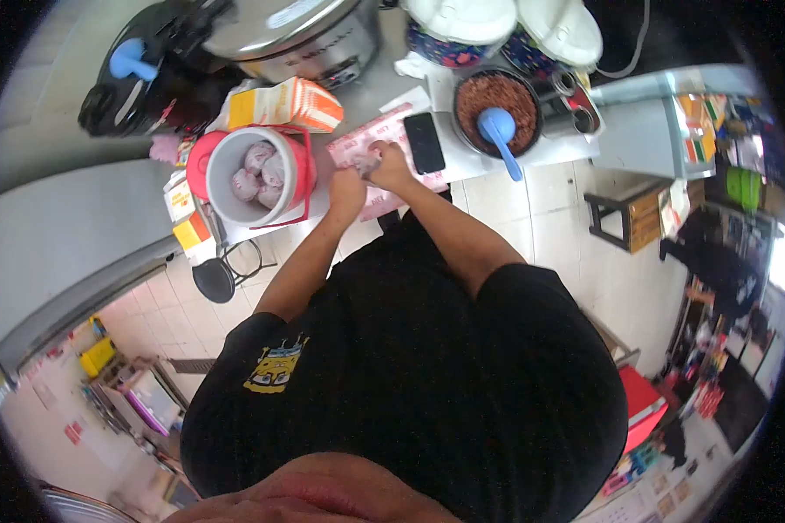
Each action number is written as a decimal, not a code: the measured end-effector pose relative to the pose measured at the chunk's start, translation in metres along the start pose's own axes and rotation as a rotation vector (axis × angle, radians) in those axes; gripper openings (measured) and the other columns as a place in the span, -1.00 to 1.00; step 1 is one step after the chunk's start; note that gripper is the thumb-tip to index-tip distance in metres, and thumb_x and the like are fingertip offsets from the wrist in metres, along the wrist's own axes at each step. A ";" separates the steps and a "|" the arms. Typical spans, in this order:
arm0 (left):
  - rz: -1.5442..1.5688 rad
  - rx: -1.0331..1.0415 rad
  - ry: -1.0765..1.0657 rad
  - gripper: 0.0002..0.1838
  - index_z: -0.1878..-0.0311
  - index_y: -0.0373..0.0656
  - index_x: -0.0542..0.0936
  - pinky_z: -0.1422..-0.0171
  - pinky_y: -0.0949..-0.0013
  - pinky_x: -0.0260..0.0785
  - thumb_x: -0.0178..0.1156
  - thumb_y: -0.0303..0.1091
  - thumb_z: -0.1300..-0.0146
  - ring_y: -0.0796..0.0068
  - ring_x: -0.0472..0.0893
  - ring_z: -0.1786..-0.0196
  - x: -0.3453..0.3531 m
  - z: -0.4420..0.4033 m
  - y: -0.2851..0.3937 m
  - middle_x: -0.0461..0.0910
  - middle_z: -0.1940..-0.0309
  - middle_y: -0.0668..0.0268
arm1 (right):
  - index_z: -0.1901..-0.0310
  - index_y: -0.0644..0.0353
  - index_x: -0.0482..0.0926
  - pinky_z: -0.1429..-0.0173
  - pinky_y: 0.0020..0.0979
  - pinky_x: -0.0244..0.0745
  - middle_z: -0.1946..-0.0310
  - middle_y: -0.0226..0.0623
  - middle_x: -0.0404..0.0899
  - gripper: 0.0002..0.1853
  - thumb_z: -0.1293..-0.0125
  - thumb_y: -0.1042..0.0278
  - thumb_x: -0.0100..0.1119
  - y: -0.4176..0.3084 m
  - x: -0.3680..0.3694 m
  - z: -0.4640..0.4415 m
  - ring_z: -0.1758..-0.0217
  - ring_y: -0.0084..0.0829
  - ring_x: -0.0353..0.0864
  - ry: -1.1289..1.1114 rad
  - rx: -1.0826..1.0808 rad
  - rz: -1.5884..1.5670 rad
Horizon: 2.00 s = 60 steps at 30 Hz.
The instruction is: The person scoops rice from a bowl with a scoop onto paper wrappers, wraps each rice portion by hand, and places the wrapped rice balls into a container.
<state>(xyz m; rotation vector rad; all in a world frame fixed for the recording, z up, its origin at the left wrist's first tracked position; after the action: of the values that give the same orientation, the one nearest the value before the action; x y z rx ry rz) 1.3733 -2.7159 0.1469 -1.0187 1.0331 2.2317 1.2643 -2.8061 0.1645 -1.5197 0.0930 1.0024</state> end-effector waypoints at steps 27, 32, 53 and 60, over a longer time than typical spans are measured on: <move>0.356 0.046 0.989 -0.60 0.15 -0.22 0.64 -0.12 0.04 0.36 0.55 -0.20 -0.03 0.03 0.55 0.03 -0.245 0.210 -0.074 0.57 0.16 0.12 | -0.41 0.11 0.34 -0.17 -0.19 0.59 -0.10 -0.07 0.60 -0.43 -0.39 0.57 0.20 -0.292 0.040 0.024 -0.13 -0.25 0.64 -0.712 -0.284 -0.437; 0.281 -0.082 1.052 -0.61 0.10 -0.16 0.65 -0.22 0.03 0.29 0.52 -0.18 -0.07 0.04 0.51 -0.10 -0.254 0.216 -0.120 0.58 0.07 0.14 | -0.28 0.10 0.51 -0.20 -0.01 0.52 -0.06 0.16 0.60 -0.48 -0.27 0.39 0.33 -0.303 0.128 0.025 -0.10 0.10 0.64 -0.909 -0.609 0.502; -0.071 -0.018 0.366 -0.79 0.22 -0.33 0.65 -0.01 0.03 0.60 0.33 -0.40 -0.12 -0.15 0.70 0.10 -0.202 0.064 -0.115 0.68 0.20 -0.09 | -0.03 0.18 0.67 -0.16 -0.11 0.53 0.12 -0.08 0.68 -0.62 -0.16 0.33 0.40 -0.292 -0.037 -0.006 -0.04 -0.01 0.63 -0.220 -0.742 0.016; -0.176 -0.212 0.300 0.10 -0.56 0.21 0.24 -0.48 -0.41 0.08 0.51 0.11 0.11 -0.63 0.10 -0.46 -0.221 0.063 -0.091 -0.03 -0.55 -0.26 | -0.15 0.15 0.54 -0.25 -0.05 0.51 -0.02 0.02 0.61 -0.41 -0.13 0.08 0.49 -0.054 -0.249 0.001 -0.16 0.08 0.59 0.195 0.138 0.678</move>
<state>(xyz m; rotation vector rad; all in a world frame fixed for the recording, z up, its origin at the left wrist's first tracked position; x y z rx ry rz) 1.5422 -2.6345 0.3082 -1.5120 0.7976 2.1178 1.1415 -2.9115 0.3618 -1.4791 0.8429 1.3345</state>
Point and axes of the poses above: each hand's wrist, its own z-axis away from the middle knuckle, its own x-axis out of the palm, y = z × x, the point moved 10 cm from there along -z, towards the middle knuckle
